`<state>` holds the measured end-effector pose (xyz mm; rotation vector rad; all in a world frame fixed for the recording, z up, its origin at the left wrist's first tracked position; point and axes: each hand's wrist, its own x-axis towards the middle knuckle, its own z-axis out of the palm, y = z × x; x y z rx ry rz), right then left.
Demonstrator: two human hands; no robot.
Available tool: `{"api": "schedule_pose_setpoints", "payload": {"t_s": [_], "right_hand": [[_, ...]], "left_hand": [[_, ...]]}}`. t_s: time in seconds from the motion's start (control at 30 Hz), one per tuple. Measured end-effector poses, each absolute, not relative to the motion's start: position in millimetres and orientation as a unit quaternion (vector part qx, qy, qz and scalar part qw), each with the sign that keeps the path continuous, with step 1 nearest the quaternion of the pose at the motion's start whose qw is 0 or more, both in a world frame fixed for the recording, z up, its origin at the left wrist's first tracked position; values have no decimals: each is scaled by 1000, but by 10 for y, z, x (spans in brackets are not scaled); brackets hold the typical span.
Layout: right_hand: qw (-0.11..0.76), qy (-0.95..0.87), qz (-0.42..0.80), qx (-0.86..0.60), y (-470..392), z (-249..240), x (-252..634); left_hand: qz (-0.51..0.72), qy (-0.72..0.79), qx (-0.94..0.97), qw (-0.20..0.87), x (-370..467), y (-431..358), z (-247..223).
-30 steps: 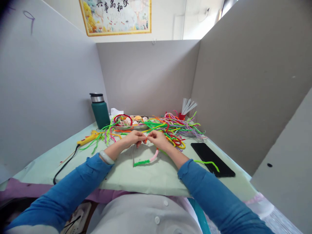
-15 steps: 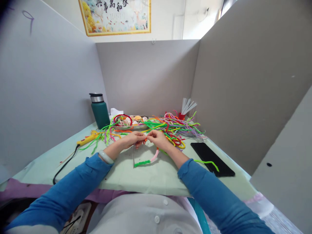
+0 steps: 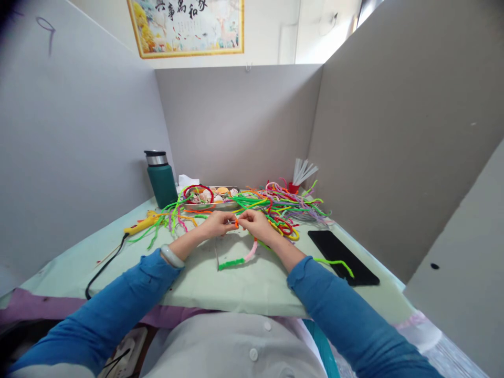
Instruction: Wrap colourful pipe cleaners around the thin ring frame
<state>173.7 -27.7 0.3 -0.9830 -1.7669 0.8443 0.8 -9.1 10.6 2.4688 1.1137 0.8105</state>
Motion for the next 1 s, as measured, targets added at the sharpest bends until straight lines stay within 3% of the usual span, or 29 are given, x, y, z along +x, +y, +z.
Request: {"api": "schedule_pose_setpoints", "payload": {"t_s": [0.4, 1.0], "right_hand": [[459, -706, 364, -398, -278, -16, 1743], [464, -703, 357, -404, -282, -3, 1737]], "left_hand": [[284, 358, 888, 52, -4, -58, 76], [274, 368, 885, 79, 6, -117, 114]]}}
